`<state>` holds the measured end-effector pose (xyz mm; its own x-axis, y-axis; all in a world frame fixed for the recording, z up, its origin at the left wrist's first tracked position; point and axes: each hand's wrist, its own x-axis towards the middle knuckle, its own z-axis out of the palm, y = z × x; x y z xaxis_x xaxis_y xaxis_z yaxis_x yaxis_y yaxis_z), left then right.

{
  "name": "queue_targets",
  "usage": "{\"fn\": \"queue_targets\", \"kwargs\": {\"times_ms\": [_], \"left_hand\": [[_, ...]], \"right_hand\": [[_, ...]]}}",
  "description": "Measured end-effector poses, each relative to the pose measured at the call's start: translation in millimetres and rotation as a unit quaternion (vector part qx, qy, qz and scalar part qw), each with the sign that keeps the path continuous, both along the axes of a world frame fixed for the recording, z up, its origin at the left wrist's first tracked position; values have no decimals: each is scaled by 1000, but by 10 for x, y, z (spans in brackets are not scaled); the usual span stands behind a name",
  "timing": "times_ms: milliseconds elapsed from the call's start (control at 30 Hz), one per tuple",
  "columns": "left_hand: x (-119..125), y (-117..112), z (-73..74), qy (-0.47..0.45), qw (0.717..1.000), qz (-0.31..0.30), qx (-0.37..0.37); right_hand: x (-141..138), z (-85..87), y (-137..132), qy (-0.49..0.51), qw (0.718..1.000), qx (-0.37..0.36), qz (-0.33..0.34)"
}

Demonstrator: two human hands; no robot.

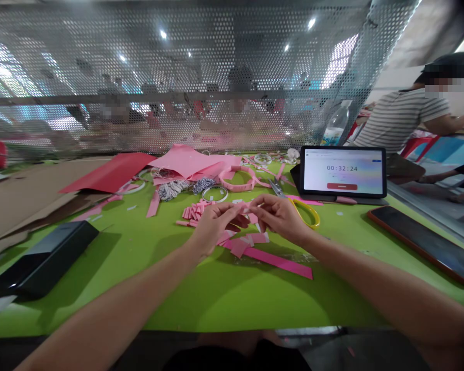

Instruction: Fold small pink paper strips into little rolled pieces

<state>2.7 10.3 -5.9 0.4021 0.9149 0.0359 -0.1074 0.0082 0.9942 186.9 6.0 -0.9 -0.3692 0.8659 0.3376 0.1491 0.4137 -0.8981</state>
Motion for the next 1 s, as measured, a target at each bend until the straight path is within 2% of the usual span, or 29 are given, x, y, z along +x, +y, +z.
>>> {"fn": "queue_targets", "kwargs": {"times_ms": [67,167,300,367,500,733,1000], "left_hand": [[-1,5,-6,-7,1000,-3,-8],[-2,12,-5,-3,1000,7,-2],[-3,21,4,12,995,68,76],[-5,21,0,26,991,74,108],[0,4,-28,46,990,47,124],[16,-23,-44,57,983,64,164],[7,-28,-34,60,988,57,133]], "right_hand": [[-3,9,15,42,998,-50,0],[4,-6,42,88,992,-86,-1],[6,-20,52,106,988,-111,-2],[-1,-9,43,109,987,-122,-1],[-17,7,27,107,986,-125,9],[-27,17,15,87,987,-137,11],[-28,14,11,45,993,-111,16]]}}
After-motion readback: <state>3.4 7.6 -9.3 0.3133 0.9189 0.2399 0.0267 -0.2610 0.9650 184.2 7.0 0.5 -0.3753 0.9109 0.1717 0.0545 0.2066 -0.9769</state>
